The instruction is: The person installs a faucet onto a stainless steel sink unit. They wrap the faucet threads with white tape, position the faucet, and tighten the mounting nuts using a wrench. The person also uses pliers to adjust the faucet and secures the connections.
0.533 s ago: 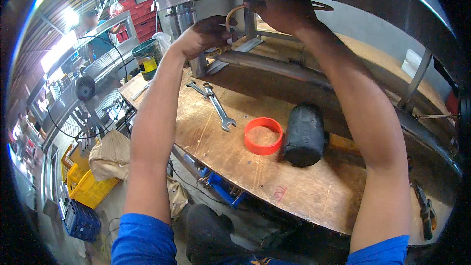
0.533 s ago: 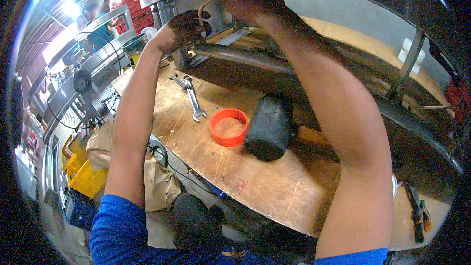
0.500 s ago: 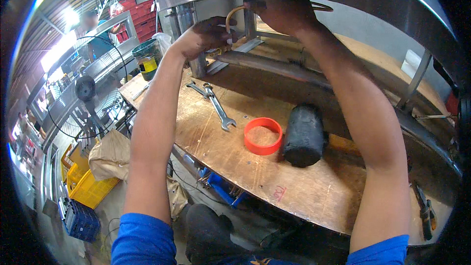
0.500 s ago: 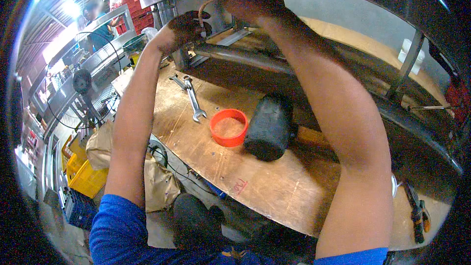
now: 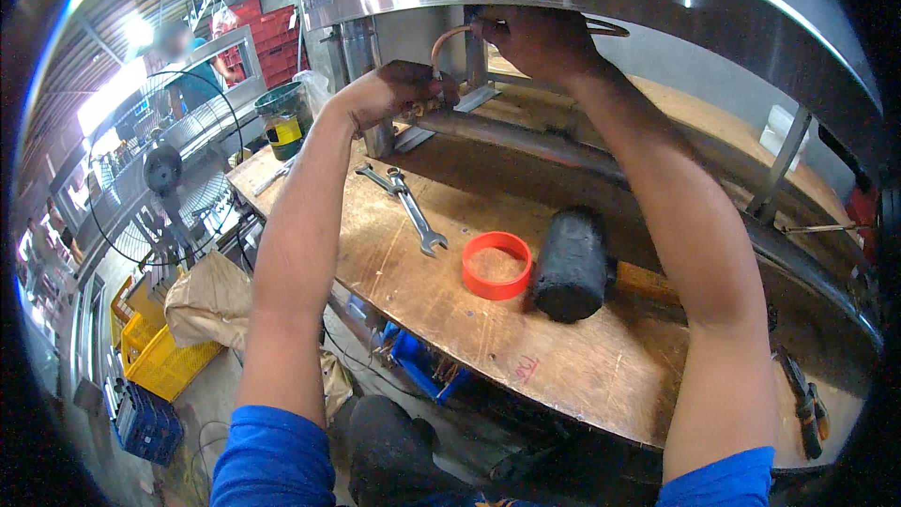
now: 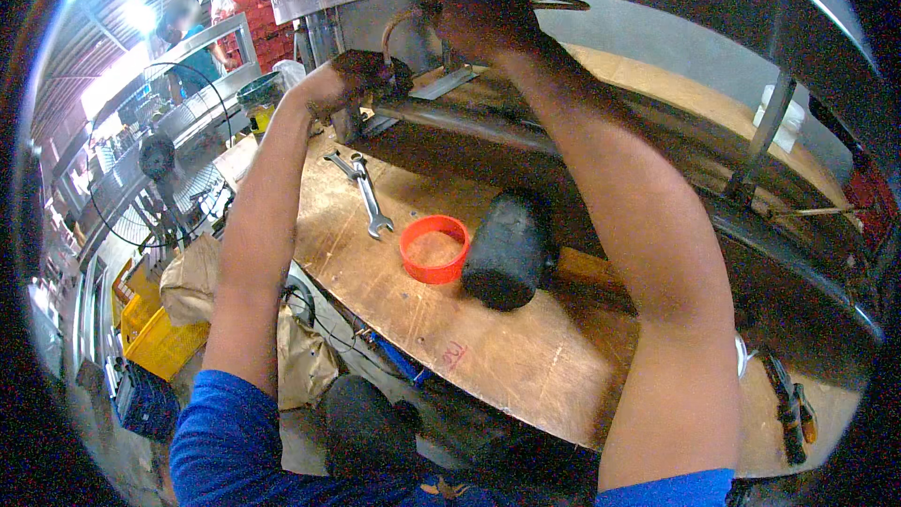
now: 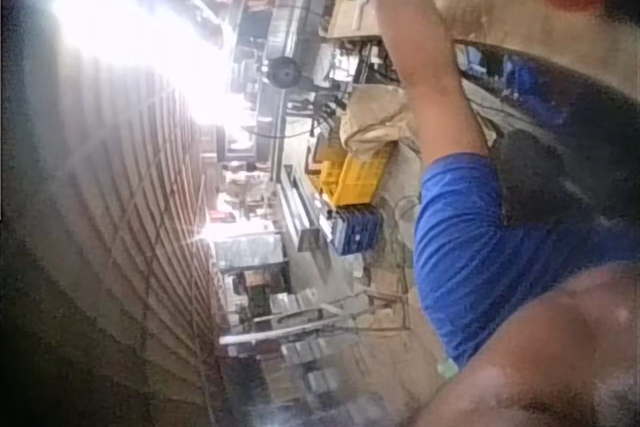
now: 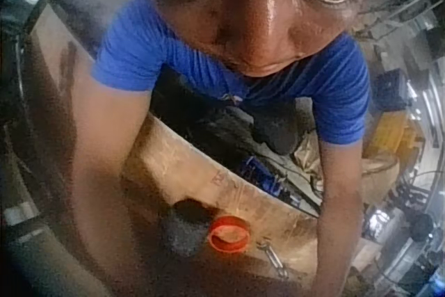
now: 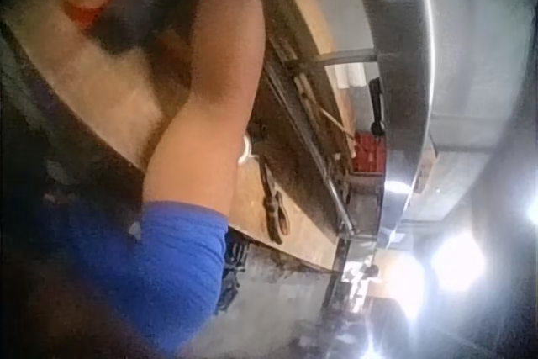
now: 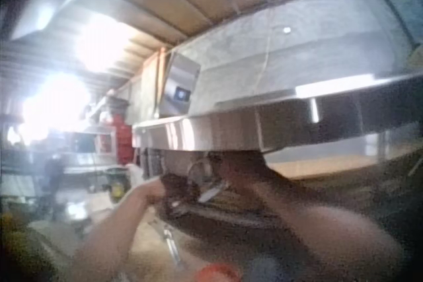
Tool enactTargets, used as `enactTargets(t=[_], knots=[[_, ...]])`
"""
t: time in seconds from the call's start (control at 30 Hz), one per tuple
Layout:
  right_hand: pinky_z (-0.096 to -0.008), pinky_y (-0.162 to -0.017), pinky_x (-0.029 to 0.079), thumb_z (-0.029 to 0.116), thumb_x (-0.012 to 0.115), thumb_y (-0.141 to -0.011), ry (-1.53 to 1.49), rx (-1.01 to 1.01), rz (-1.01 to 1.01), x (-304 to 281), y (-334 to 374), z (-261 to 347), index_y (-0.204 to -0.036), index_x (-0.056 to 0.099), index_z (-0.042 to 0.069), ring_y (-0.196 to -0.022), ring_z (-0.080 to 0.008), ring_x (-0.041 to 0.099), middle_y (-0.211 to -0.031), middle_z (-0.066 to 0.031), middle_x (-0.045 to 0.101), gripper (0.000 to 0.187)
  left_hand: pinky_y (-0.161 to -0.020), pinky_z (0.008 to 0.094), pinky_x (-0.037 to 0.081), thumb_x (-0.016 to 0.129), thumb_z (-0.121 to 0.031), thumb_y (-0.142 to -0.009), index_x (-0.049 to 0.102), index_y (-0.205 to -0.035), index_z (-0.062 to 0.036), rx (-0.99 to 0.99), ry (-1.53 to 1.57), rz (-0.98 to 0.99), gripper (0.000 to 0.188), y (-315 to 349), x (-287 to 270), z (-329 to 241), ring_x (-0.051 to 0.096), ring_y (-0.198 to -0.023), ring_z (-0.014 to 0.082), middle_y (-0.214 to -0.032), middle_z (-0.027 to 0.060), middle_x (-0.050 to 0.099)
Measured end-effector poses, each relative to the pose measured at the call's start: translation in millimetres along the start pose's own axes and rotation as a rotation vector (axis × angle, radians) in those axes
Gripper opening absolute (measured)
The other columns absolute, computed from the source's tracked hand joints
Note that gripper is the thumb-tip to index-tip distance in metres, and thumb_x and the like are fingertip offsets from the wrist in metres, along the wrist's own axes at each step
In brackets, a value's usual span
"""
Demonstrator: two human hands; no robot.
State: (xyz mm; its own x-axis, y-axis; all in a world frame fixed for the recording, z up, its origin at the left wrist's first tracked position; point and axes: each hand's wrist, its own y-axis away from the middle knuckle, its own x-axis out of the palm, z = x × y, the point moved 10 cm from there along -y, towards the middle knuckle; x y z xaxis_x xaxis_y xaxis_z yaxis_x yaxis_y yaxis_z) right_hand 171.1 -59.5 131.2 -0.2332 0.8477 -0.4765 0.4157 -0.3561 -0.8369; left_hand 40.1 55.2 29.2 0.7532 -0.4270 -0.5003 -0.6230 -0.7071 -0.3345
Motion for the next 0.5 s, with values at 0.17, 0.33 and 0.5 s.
enactTargets(t=[0.17, 0.33, 0.5], knots=[[-0.0439, -0.08, 0.05, 0.04, 0.058, -0.09, 0.091, -0.035, -0.074, -5, 1, 3, -0.104, 0.07, 0.016, -0.09, -0.0305, 0.065, -0.095, -0.0107, 0.069, 0.031, -0.086, 0.0292, 0.048, 0.073, -0.021, -0.081, 0.064, -0.114, -0.0037, 0.249, -0.156, -0.136, 0.039, -1, -11, -28, 0.062, -0.092, 0.0146, -0.101, 0.0041, 0.068], [-0.0434, -0.08, 0.051, 0.038, 0.058, -0.09, 0.032, 0.001, 0.005, 1, 0, -1, -0.105, 0.07, 0.016, -0.089, -0.03, 0.065, -0.095, -0.0099, 0.069, 0.029, -0.086, 0.0298, 0.049, 0.075, -0.016, -0.079, 0.061, -0.115, -0.0024, 0.307, -0.266, -0.101, 0.04, 5, -10, -41, 0.062, -0.095, 0.0147, -0.103, 0.0067, 0.067], [-0.0427, -0.079, 0.051, 0.036, 0.058, -0.091, 0.042, -0.017, -0.005, 1, 0, -2, -0.105, 0.07, 0.016, -0.086, -0.0303, 0.066, -0.094, -0.011, 0.069, 0.028, -0.086, 0.0308, 0.049, 0.074, -0.017, -0.079, 0.059, -0.117, -0.0019, 0.182, 0.117, -0.074, 0.044, 9, -3, -30, 0.062, -0.094, 0.0157, -0.104, 0.0084, 0.067]])
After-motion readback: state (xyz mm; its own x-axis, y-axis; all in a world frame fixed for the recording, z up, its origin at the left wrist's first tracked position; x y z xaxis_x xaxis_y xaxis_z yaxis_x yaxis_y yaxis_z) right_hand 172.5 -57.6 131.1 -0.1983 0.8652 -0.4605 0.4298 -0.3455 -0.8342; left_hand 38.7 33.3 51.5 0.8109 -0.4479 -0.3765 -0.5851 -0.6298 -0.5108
